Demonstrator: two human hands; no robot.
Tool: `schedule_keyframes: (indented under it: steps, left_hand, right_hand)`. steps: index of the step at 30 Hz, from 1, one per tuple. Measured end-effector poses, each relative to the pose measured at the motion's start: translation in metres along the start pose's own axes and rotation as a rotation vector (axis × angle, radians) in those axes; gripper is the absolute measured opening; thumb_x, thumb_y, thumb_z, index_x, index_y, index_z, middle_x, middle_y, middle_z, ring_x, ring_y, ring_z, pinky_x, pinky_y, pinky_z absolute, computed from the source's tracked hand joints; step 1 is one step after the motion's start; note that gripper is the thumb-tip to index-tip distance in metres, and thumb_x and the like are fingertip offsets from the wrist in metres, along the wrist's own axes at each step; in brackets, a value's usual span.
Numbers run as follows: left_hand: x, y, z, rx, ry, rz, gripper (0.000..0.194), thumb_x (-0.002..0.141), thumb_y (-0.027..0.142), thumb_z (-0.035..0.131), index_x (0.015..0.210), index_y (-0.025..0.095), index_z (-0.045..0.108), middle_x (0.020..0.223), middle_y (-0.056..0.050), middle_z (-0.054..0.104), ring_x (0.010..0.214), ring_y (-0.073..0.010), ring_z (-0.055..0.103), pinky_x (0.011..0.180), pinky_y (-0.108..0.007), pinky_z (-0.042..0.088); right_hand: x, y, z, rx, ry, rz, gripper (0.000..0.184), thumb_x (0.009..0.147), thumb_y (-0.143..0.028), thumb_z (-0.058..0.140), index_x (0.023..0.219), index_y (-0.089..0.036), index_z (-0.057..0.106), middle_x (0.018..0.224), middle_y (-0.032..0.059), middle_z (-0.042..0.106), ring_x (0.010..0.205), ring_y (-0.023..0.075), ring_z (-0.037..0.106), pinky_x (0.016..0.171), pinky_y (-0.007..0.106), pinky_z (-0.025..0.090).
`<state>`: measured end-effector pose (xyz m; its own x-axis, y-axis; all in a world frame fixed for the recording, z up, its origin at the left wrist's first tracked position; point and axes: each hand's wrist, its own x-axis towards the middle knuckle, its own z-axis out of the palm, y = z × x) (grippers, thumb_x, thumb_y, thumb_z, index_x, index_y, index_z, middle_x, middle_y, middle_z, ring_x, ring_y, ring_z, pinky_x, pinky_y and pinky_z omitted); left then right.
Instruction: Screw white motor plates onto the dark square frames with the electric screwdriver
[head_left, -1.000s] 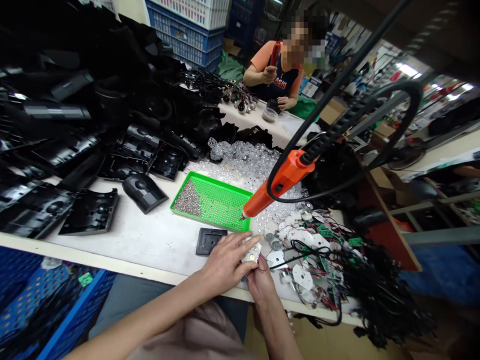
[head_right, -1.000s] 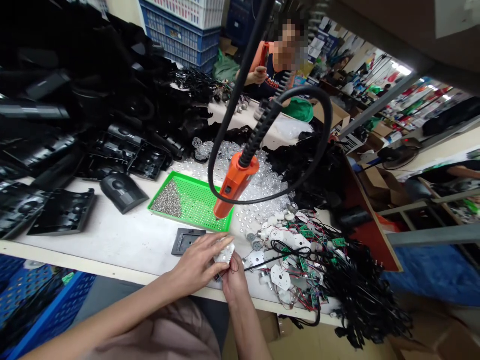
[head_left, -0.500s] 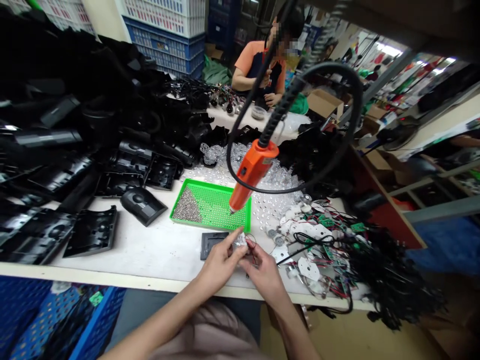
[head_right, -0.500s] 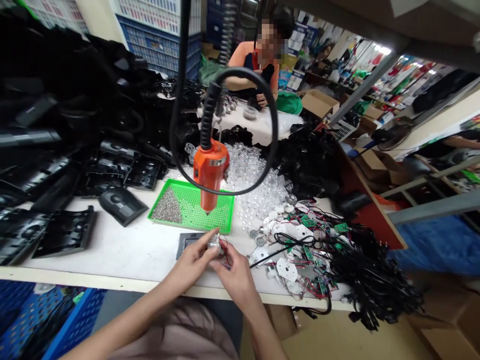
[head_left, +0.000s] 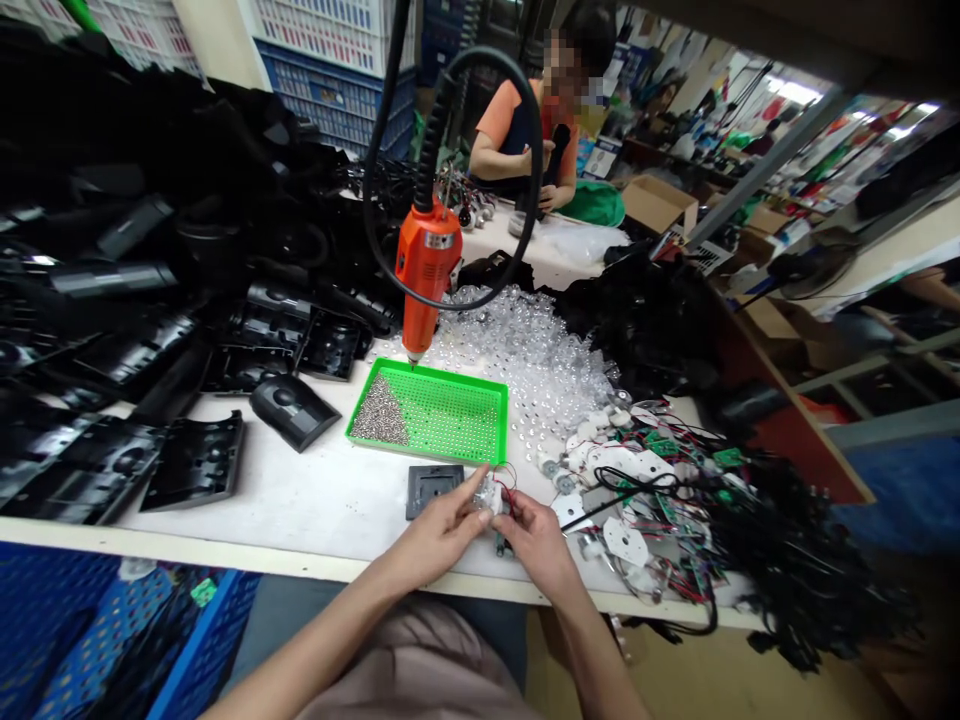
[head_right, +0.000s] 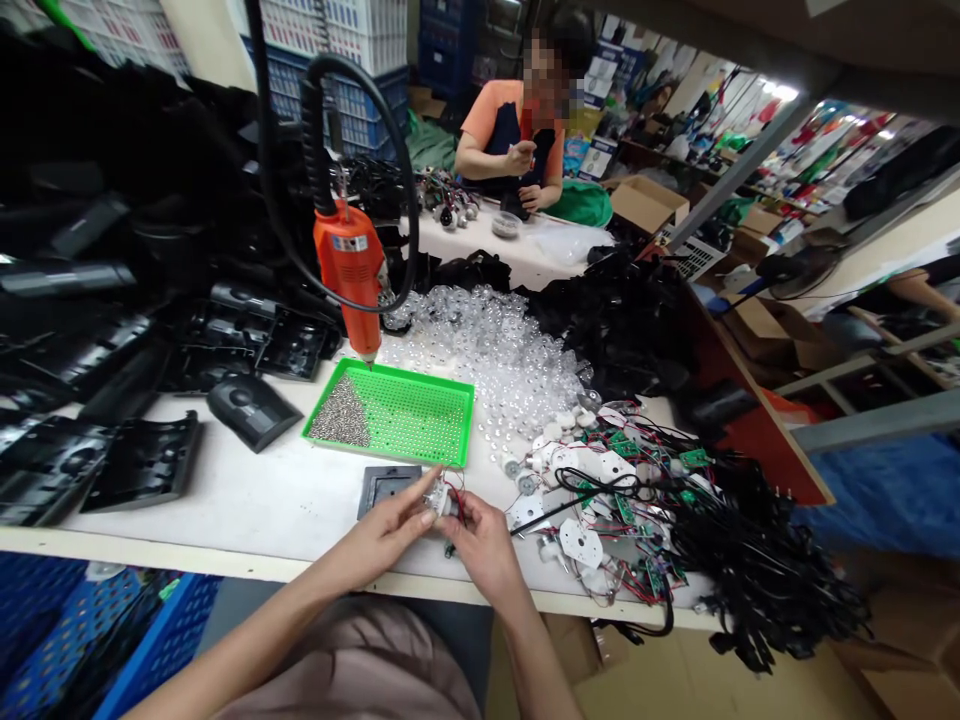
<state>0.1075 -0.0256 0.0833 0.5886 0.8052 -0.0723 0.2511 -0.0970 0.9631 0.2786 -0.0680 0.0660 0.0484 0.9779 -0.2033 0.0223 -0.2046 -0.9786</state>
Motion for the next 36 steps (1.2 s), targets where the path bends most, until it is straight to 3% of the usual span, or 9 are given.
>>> schedule_keyframes:
  steps: [7, 18, 23, 27, 30, 32, 34, 35, 36]
  left_hand:
    - [-0.005, 0.001, 0.001, 0.132, -0.006, 0.026, 0.052, 0.098, 0.038, 0.039, 0.147, 0.022, 0.034, 0.145, -0.009, 0.048, 0.129, -0.0239, 0.051, 0.107, -0.044, 0.040]
    - [-0.009, 0.003, 0.005, 0.323, 0.026, 0.028, 0.051, 0.098, 0.034, 0.033, 0.148, 0.020, 0.032, 0.130, -0.012, 0.062, 0.110, -0.0258, 0.064, 0.092, -0.041, 0.050]
    - [-0.008, 0.003, 0.004, 0.230, 0.004, -0.006, 0.052, 0.098, 0.039, 0.033, 0.146, 0.020, 0.035, 0.135, -0.012, 0.057, 0.118, -0.0258, 0.059, 0.099, -0.043, 0.047]
    - [-0.002, -0.003, 0.009, 0.031, 0.066, 0.012, 0.058, 0.091, 0.045, 0.049, 0.143, 0.021, 0.039, 0.132, -0.012, 0.060, 0.118, -0.0260, 0.058, 0.102, -0.043, 0.045]
    - [0.004, -0.011, 0.015, -0.146, 0.123, -0.069, 0.059, 0.085, 0.052, 0.056, 0.132, 0.019, 0.044, 0.114, -0.012, 0.069, 0.104, -0.0265, 0.066, 0.096, -0.043, 0.049]
    - [0.005, -0.015, 0.018, -0.292, 0.127, -0.161, 0.058, 0.080, 0.059, 0.061, 0.121, 0.019, 0.049, 0.110, -0.012, 0.070, 0.094, -0.0260, 0.069, 0.090, -0.042, 0.053]
    - [0.005, -0.014, 0.020, -0.457, 0.149, -0.265, 0.056, 0.075, 0.061, 0.066, 0.111, 0.020, 0.054, 0.114, -0.012, 0.069, 0.092, -0.0251, 0.070, 0.084, -0.038, 0.055]
    - [0.005, -0.012, 0.021, -0.549, 0.173, -0.316, 0.055, 0.073, 0.061, 0.068, 0.107, 0.020, 0.056, 0.118, -0.012, 0.068, 0.093, -0.0247, 0.069, 0.082, -0.035, 0.056]
    - [0.006, -0.009, 0.021, -0.648, 0.200, -0.364, 0.055, 0.070, 0.060, 0.071, 0.105, 0.020, 0.059, 0.121, -0.012, 0.067, 0.094, -0.0244, 0.069, 0.078, -0.033, 0.057]
  right_hand:
    - [-0.004, -0.013, -0.001, -0.005, -0.038, -0.009, 0.022, 0.076, -0.035, 0.069, 0.089, -0.018, 0.072, 0.078, -0.0008, 0.070, 0.075, 0.0158, 0.061, 0.074, 0.026, 0.050]
    - [-0.004, -0.014, -0.007, -0.074, -0.055, -0.030, 0.022, 0.079, -0.037, 0.067, 0.087, -0.017, 0.072, 0.077, -0.0018, 0.069, 0.068, 0.0132, 0.058, 0.064, 0.022, 0.046]
    - [-0.006, -0.008, 0.001, -0.097, -0.013, -0.006, 0.024, 0.079, -0.036, 0.066, 0.092, -0.017, 0.073, 0.074, -0.0015, 0.069, 0.066, 0.0139, 0.058, 0.061, 0.023, 0.046]
    - [-0.018, -0.015, 0.001, -0.150, 0.010, -0.123, 0.026, 0.077, -0.024, 0.066, 0.102, -0.023, 0.073, 0.092, 0.0009, 0.074, 0.082, 0.0195, 0.065, 0.078, 0.030, 0.051]
    - [-0.027, -0.031, -0.039, -0.298, 0.037, -0.333, 0.030, 0.076, -0.019, 0.068, 0.103, -0.029, 0.073, 0.100, 0.0014, 0.074, 0.094, 0.0234, 0.064, 0.089, 0.036, 0.048]
    - [-0.031, -0.042, -0.084, -0.537, 0.269, -0.411, 0.032, 0.080, -0.016, 0.061, 0.106, -0.031, 0.072, 0.103, 0.0023, 0.073, 0.097, 0.0245, 0.062, 0.094, 0.039, 0.044]
    - [-0.031, -0.050, -0.133, -1.001, 0.492, -0.344, 0.035, 0.084, -0.012, 0.052, 0.110, -0.026, 0.070, 0.105, 0.0068, 0.072, 0.096, 0.0254, 0.059, 0.090, 0.040, 0.042]
    - [-0.030, -0.052, -0.155, -1.278, 0.502, -0.253, 0.036, 0.085, -0.010, 0.048, 0.110, -0.023, 0.070, 0.106, 0.0087, 0.071, 0.096, 0.0258, 0.059, 0.087, 0.040, 0.042]
    - [-0.027, -0.052, -0.173, -1.400, 0.487, -0.203, 0.036, 0.084, -0.007, 0.046, 0.108, -0.020, 0.070, 0.108, 0.0114, 0.070, 0.097, 0.0267, 0.058, 0.085, 0.040, 0.041]
